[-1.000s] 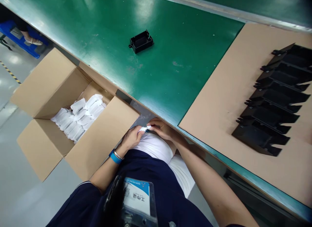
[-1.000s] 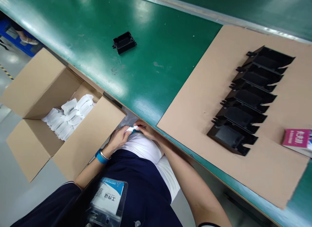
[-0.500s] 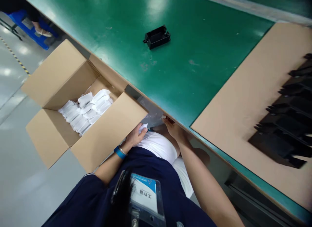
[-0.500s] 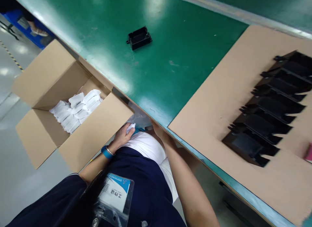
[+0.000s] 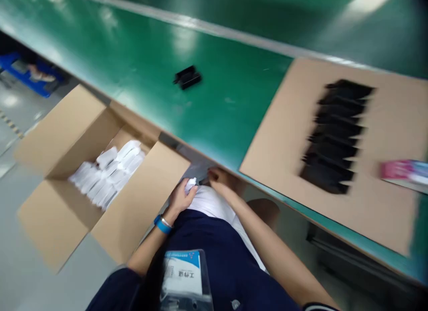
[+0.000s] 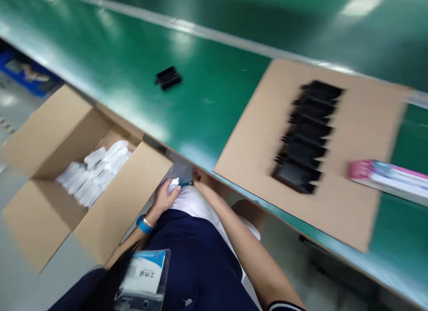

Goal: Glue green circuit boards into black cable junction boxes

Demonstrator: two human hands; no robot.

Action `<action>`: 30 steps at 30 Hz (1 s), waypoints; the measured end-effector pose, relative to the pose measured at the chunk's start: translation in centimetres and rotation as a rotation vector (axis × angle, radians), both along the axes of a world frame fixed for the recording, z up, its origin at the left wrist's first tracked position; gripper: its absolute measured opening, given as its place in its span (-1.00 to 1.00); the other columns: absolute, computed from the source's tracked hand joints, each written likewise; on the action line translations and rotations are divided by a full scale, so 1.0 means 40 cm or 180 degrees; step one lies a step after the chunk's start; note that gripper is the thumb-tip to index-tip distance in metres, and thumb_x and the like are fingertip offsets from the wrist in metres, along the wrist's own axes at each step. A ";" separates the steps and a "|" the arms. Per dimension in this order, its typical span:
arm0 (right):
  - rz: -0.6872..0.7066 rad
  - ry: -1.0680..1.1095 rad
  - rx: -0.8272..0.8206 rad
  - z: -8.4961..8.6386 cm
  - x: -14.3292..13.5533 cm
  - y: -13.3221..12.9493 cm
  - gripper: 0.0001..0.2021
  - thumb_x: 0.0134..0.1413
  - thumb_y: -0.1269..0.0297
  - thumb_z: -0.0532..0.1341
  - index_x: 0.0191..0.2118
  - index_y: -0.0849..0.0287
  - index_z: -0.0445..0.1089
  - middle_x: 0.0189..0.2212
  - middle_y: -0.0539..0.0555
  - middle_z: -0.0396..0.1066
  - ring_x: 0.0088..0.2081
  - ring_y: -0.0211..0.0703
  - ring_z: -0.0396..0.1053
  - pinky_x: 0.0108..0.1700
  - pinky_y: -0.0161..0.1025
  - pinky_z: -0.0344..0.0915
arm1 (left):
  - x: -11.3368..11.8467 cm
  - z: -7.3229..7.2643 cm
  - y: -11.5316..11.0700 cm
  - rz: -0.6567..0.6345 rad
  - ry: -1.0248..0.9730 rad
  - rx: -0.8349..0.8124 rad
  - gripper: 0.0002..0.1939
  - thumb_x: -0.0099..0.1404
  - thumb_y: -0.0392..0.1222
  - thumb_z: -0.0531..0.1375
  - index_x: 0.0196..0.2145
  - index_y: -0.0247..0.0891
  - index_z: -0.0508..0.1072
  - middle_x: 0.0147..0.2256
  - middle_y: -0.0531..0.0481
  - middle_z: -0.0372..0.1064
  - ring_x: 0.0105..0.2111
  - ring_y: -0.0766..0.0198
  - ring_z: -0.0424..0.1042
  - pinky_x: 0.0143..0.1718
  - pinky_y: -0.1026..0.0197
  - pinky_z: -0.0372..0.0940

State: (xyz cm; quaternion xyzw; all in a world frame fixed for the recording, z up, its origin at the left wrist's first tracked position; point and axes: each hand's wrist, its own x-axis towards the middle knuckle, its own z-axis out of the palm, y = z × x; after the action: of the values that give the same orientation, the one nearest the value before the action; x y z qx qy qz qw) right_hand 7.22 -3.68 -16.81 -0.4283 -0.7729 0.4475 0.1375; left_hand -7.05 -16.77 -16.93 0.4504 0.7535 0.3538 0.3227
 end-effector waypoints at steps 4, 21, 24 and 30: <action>0.0046 0.0050 0.0053 0.140 0.180 -0.096 -0.89 0.17 0.26 0.29 -0.23 0.12 0.56 -0.33 0.06 0.56 -0.40 -0.21 0.47 -0.27 -0.26 0.43 | 0.000 0.030 0.045 -0.0296 -0.0017 0.0434 -0.70 0.29 0.02 0.21 -0.14 -0.24 0.44 -0.30 -0.06 0.52 -0.32 0.17 0.48 -0.25 0.15 0.39; -0.3444 -0.1688 0.1329 0.402 0.916 0.324 -0.75 0.03 0.26 0.19 -0.28 0.39 0.47 -0.19 0.50 0.46 -0.08 0.30 0.39 -0.02 0.09 0.26 | 0.357 0.432 0.305 -0.2487 -0.2044 0.0617 -0.63 0.32 0.06 0.27 -0.10 -0.28 0.40 -0.48 0.10 0.31 -0.58 0.43 0.29 -0.53 0.36 0.22; -0.3379 -0.1528 0.1437 0.416 0.891 0.257 -0.73 0.12 0.22 0.14 -0.20 0.31 0.45 -0.27 0.35 0.49 -0.15 0.16 0.42 -0.05 0.01 0.28 | 0.403 0.450 0.325 -0.2585 -0.2093 0.0389 -0.57 0.30 0.13 0.28 -0.10 -0.28 0.40 -0.48 0.11 0.28 -0.60 0.46 0.25 -0.56 0.38 0.19; -0.2586 -0.0492 0.2048 0.462 0.855 0.152 -0.72 0.17 0.06 0.17 -0.16 0.13 0.47 -0.23 0.17 0.53 -0.25 -0.03 0.45 -0.18 -0.16 0.33 | 0.443 0.446 0.320 -0.2809 -0.2066 0.0151 -0.56 0.33 0.17 0.24 -0.10 -0.28 0.39 -0.54 0.17 0.21 -0.64 0.49 0.18 -0.60 0.41 0.12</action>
State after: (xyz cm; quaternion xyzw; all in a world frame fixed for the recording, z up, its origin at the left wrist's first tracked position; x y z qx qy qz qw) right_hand 41.41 2.39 1.65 -0.6614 -0.6508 0.0650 0.3671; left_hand 10.68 -3.97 0.90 0.5986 0.3466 0.3225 0.6462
